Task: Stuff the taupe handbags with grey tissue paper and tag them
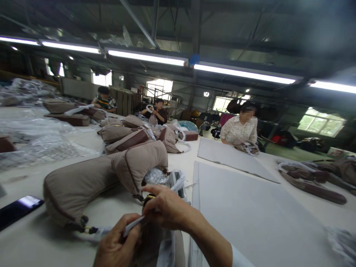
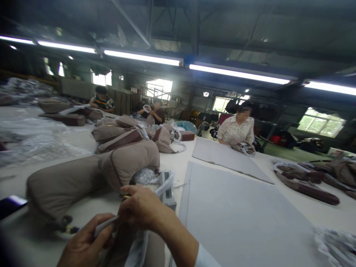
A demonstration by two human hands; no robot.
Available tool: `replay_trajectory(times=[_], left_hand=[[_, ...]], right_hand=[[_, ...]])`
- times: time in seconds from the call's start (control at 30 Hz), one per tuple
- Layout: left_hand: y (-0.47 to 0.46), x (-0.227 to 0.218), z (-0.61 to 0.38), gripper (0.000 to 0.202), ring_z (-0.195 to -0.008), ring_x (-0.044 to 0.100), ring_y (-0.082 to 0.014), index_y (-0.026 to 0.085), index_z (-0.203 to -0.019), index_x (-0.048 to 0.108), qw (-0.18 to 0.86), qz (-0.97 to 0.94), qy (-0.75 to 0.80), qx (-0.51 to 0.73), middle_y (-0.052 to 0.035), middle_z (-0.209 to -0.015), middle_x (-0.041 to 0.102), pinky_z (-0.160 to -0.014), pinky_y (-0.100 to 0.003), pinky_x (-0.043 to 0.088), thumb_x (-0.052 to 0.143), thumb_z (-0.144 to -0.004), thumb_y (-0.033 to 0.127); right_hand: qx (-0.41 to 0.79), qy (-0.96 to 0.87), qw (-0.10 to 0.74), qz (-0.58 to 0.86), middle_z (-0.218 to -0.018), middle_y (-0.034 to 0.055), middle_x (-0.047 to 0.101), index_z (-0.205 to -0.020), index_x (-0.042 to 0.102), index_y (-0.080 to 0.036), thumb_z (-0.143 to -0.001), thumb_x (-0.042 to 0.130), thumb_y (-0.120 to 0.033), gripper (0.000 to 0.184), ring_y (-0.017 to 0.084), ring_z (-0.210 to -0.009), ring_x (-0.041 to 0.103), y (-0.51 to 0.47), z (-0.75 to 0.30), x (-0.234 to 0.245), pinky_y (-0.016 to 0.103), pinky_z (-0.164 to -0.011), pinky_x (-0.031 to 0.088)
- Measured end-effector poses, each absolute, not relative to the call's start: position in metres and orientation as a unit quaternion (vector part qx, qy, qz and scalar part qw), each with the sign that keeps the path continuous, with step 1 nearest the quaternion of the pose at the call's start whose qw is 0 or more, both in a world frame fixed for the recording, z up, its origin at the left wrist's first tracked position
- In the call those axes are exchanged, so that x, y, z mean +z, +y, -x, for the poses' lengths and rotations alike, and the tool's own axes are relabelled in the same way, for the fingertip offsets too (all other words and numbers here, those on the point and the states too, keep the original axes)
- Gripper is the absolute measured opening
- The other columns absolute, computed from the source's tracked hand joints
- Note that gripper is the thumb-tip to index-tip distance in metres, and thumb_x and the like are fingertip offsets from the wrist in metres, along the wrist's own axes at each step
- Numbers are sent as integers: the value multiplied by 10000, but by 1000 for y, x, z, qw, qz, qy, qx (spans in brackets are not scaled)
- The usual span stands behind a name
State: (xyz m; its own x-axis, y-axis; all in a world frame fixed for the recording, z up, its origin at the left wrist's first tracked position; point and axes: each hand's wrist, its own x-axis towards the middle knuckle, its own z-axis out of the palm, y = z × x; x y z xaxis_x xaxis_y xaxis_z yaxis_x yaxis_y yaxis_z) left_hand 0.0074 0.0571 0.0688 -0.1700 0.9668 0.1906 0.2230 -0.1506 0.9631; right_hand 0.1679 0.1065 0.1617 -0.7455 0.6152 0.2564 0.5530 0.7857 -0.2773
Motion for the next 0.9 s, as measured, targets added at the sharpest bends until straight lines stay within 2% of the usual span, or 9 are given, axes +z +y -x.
replay_trajectory(times=[0.1, 0.23, 0.33, 0.43, 0.53, 0.7, 0.77, 0.83, 0.9], left_hand=[[56, 77, -8, 209, -477, 493, -117, 196, -802, 603, 374, -538, 529, 540, 49, -541, 522, -489, -197, 411, 545, -747, 390], [55, 80, -9, 156, -482, 482, -98, 186, -812, 569, 406, -501, 521, 559, 51, -585, 510, -490, -192, 401, 532, -775, 332], [53, 80, -9, 130, -492, 482, -89, 185, -811, 571, 420, -493, 519, 558, 49, -620, 524, -495, -188, 399, 545, -781, 308], [53, 79, -11, 97, -491, 482, -83, 182, -809, 577, 436, -494, 508, 554, 49, -622, 531, -501, -187, 395, 536, -780, 265], [55, 80, -16, 103, -477, 465, -76, 174, -803, 584, 459, -485, 503, 548, 49, -595, 536, -497, -183, 384, 508, -778, 239], [52, 88, -18, 116, -454, 461, -64, 160, -789, 574, 555, -412, 477, 544, 42, -582, 560, -471, -174, 377, 536, -729, 251], [52, 93, -13, 195, -469, 524, -90, 165, -856, 554, 628, -368, 437, 528, 15, -616, 609, -478, -193, 410, 532, -719, 302], [54, 97, -8, 312, -482, 578, -126, 172, -921, 521, 694, -324, 409, 495, -17, -645, 642, -467, -217, 439, 502, -743, 427], [57, 100, -3, 398, -460, 586, -130, 165, -910, 512, 725, -315, 421, 445, -25, -633, 642, -431, -209, 437, 527, -732, 520]], right_hand=[[81, -924, 187, 325, -1311, 113, 528, -870, 727, -200, -757, 641, -173, 145, 240, -1138, 552, 105, -163, 158, 322, -927, 438], [-8, -927, 231, 296, -1233, 89, 585, -836, 712, -216, -825, 588, -174, 131, 241, -1069, 575, 106, -161, 144, 388, -896, 453], [-69, -940, 229, 244, -1237, 103, 575, -875, 700, -210, -868, 529, -159, 179, 228, -1051, 564, 105, -166, 138, 407, -905, 443], [-106, -947, 218, 213, -1309, 120, 518, -1008, 677, -215, -883, 495, -149, 230, 237, -1109, 529, 102, -172, 137, 447, -951, 409], [-147, -944, 210, 208, -1360, 141, 468, -1129, 626, -209, -896, 495, -208, 267, 264, -1175, 486, 98, -177, 135, 499, -985, 376], [-195, -928, 251, 192, -1349, 152, 481, -1062, 625, -159, -922, 462, -152, 215, 256, -1235, 440, 94, -183, 124, 497, -1010, 375], [-182, -922, 283, 189, -1328, 150, 502, -1022, 619, -142, -913, 476, -132, 180, 242, -1234, 440, 94, -185, 120, 459, -1004, 402], [-177, -919, 303, 181, -1311, 145, 519, -991, 610, -140, -906, 486, -123, 151, 234, -1228, 447, 94, -186, 119, 436, -982, 433], [-186, -915, 313, 174, -1285, 146, 540, -968, 605, -139, -900, 497, -116, 130, 234, -1207, 467, 95, -186, 118, 428, -955, 458]])
